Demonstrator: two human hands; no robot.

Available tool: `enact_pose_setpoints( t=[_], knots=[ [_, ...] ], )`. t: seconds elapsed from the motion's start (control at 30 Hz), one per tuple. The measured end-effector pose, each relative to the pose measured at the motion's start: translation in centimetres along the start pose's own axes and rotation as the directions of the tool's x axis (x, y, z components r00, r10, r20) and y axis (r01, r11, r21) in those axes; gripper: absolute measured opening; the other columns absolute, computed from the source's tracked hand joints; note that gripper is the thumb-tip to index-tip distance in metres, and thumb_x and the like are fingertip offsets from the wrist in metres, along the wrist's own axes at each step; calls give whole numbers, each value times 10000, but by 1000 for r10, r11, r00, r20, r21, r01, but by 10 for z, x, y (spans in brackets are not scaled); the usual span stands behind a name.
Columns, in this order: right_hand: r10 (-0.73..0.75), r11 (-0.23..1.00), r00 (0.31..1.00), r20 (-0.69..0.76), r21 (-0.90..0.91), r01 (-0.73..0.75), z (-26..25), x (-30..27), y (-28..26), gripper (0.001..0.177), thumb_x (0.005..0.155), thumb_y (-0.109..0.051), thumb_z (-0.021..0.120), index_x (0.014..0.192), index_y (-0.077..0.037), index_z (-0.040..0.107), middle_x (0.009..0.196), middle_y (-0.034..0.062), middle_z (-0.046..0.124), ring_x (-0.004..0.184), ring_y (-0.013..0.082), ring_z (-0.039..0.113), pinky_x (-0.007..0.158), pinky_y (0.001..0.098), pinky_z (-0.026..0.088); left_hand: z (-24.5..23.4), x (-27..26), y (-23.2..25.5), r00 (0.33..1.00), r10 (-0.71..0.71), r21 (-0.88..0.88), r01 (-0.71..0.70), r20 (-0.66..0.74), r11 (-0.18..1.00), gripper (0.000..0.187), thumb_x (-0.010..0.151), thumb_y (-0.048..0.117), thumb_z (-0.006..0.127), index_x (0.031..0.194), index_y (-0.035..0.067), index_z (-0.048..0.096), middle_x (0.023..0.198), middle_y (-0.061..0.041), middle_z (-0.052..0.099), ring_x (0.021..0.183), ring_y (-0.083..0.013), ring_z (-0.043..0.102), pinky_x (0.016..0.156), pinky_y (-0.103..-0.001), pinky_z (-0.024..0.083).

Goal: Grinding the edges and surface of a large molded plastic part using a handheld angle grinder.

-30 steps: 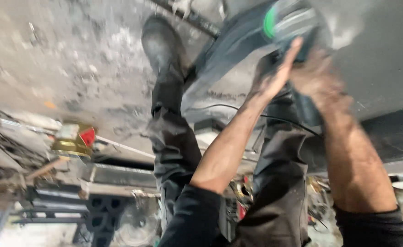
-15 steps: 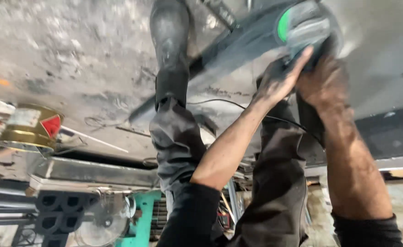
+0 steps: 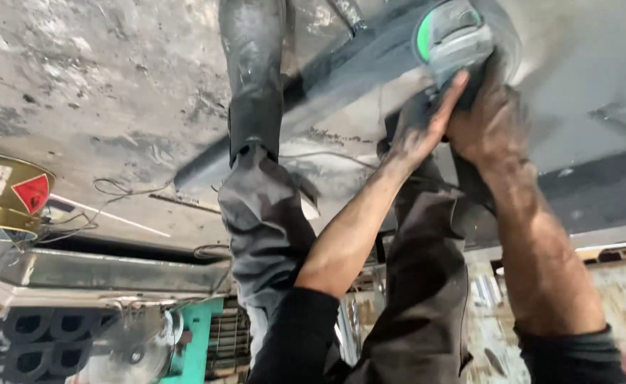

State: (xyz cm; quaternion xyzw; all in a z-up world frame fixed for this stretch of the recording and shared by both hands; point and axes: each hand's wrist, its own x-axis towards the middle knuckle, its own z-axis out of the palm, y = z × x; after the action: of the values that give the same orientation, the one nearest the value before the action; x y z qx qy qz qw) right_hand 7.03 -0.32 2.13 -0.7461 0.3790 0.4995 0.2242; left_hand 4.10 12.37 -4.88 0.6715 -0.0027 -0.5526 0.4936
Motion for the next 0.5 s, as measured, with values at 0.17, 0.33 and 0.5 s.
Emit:
enact_pose_setpoints(
  t=[0.17, 0.33, 0.5],
  knots=[
    [96, 984, 945, 312, -175, -42, -17, -1, -72, 785, 927, -429, 701, 1526, -57, 356, 1253, 317, 634, 1124, 463, 651, 946, 581, 522, -49, -22, 41, 893, -450, -626, 333, -31, 705, 642, 1060, 446, 475, 1506, -15, 470, 1518, -182, 521, 1402, -279, 507, 1118, -399, 459],
    [-2, 1000, 990, 140, -8, 3, -35, 5, -46, 719, 913, -395, 737, 1457, -24, 449, 1139, 295, 702, 1034, 449, 693, 875, 547, 549, -18, -3, 20, 888, -457, -663, 311, -53, 681, 683, 1070, 486, 521, 1419, -98, 584, 1446, -294, 589, 1333, -394, 588, 1090, -436, 463],
    [135, 970, 987, 84, 195, -149, -16, 5, 20, 600, 938, -398, 716, 1353, -1, 539, 1119, 278, 726, 986, 394, 748, 797, 473, 596, 7, 16, 33, 966, -257, -305, 248, 11, 920, 588, 1050, 453, 529, 1356, -28, 672, 1366, -195, 701, 1314, -267, 663, 1051, -364, 537]
  ],
)
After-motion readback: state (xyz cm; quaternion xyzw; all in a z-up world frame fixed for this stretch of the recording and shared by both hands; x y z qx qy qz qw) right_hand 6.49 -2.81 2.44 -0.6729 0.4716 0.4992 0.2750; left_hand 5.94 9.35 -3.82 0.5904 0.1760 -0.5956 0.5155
